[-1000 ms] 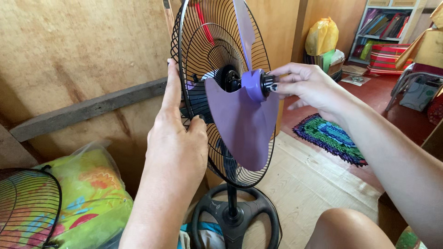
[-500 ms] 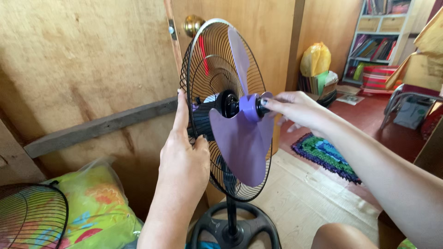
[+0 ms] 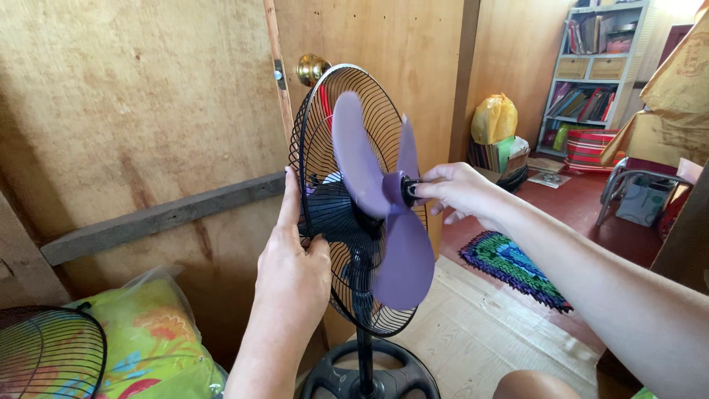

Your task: The person assembles a standing fan by attaching the front grill, inserting the fan blade, and securing it with a nut. The person repeatedly removes and reattaches the blade and grill during the process.

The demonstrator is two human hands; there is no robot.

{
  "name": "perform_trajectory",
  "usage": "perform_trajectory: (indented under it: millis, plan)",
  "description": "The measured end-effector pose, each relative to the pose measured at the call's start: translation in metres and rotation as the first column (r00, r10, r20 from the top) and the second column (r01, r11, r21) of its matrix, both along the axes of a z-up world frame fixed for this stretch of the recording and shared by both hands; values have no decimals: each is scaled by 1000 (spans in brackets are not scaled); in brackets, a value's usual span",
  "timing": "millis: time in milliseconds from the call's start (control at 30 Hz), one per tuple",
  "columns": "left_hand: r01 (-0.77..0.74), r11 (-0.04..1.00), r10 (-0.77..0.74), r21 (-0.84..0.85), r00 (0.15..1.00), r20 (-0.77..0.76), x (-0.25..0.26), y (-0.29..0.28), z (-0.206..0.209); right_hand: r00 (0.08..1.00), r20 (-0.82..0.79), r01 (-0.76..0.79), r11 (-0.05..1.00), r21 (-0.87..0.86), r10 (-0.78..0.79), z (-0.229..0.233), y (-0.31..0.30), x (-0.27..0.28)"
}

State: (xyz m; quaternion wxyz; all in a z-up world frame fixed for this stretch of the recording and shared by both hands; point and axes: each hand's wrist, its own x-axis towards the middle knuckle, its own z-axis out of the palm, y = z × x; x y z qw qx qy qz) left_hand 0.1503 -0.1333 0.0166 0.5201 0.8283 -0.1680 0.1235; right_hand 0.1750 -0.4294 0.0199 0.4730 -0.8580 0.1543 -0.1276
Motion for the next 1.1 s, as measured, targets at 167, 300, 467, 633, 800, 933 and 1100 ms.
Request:
perform_trajectory:
  millis: [167, 300, 467, 633, 800, 933, 1100]
  plan:
    - [18, 999, -18, -37, 1000, 3, -9, 3, 8, 999, 35, -12, 998, -66, 14, 4, 7, -4]
    - [-54, 999, 54, 6, 997, -56, -18, -4, 12, 996, 84, -1, 998, -63, 6, 1, 9, -1]
    - [-213, 975, 205, 64, 973, 109, -26, -19, 2, 995, 104, 16, 997, -72, -9, -2, 9, -2]
    - [-236, 969, 228, 67, 967, 113, -28, -23, 4, 993, 120, -2, 991, -131, 18, -3, 5, -3]
    - [-254, 965, 246, 64, 963, 112, -26, -23, 6, 981, 158, -57, 946, -320, 113, -7, -2, -3]
    - [-238, 970, 233, 47, 968, 88, -27, -25, 9, 978, 165, -50, 912, -407, 127, -8, -5, -5]
    - [-147, 989, 146, 3, 987, 71, -29, -25, 10, 994, 86, -18, 881, -473, 66, 7, -1, -19]
